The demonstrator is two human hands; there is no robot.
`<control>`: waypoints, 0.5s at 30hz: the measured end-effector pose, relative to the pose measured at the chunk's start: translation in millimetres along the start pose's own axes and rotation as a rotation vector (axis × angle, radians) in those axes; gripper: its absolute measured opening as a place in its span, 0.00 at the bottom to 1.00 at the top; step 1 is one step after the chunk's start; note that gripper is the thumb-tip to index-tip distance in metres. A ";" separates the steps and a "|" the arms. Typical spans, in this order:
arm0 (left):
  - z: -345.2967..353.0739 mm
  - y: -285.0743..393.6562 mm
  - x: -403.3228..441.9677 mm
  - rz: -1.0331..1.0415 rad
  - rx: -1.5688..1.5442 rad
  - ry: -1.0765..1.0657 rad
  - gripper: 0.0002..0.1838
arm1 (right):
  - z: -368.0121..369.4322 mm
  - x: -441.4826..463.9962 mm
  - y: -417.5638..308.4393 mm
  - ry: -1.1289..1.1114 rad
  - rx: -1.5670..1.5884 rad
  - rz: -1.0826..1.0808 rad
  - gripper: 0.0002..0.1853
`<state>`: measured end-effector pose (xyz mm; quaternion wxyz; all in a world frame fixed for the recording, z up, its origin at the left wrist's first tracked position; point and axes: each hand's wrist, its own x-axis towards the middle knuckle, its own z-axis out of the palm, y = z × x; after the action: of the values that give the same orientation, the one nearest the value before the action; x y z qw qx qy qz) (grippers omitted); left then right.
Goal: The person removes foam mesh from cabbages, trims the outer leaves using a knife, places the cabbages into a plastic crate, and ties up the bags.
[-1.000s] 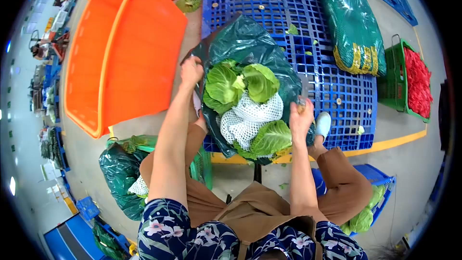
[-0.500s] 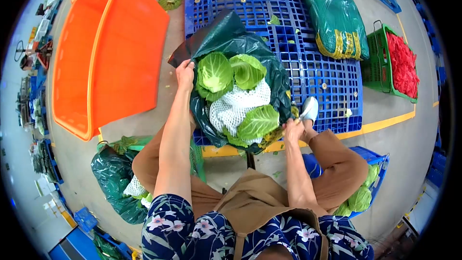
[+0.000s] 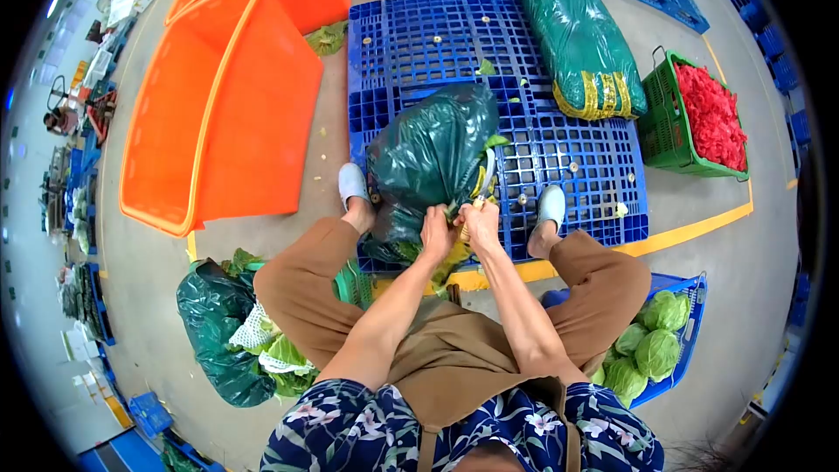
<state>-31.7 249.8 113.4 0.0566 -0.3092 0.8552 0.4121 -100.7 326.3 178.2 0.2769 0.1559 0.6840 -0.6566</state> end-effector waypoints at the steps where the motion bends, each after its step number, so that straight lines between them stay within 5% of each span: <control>1: -12.7 18.8 -2.0 -0.062 -0.054 0.153 0.19 | -4.4 -4.8 -9.9 -0.040 -0.017 -0.014 0.03; 6: -91.0 17.8 74.4 -0.155 -0.274 0.387 0.10 | -23.9 -30.0 -78.4 -0.293 -0.128 -0.209 0.20; 10: -194.4 40.6 89.8 0.104 -0.548 0.342 0.05 | -64.8 -10.7 -102.5 -0.214 -0.234 -0.391 0.20; 12: -239.8 60.8 96.8 0.178 -0.615 0.557 0.06 | -85.6 -1.9 -107.3 -0.216 -0.007 -0.411 0.19; 13: -285.6 84.4 61.6 0.376 -0.745 0.528 0.09 | -89.2 0.3 -111.3 -0.187 0.062 -0.436 0.15; 15: -363.7 104.1 14.7 0.397 -0.674 0.607 0.09 | -91.4 -8.1 -126.2 -0.224 0.164 -0.467 0.14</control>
<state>-45.9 22.4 415.8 -0.3778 -0.2478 0.6944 0.5600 -182.9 406.3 283.9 0.1785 -0.0579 0.6112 -0.7689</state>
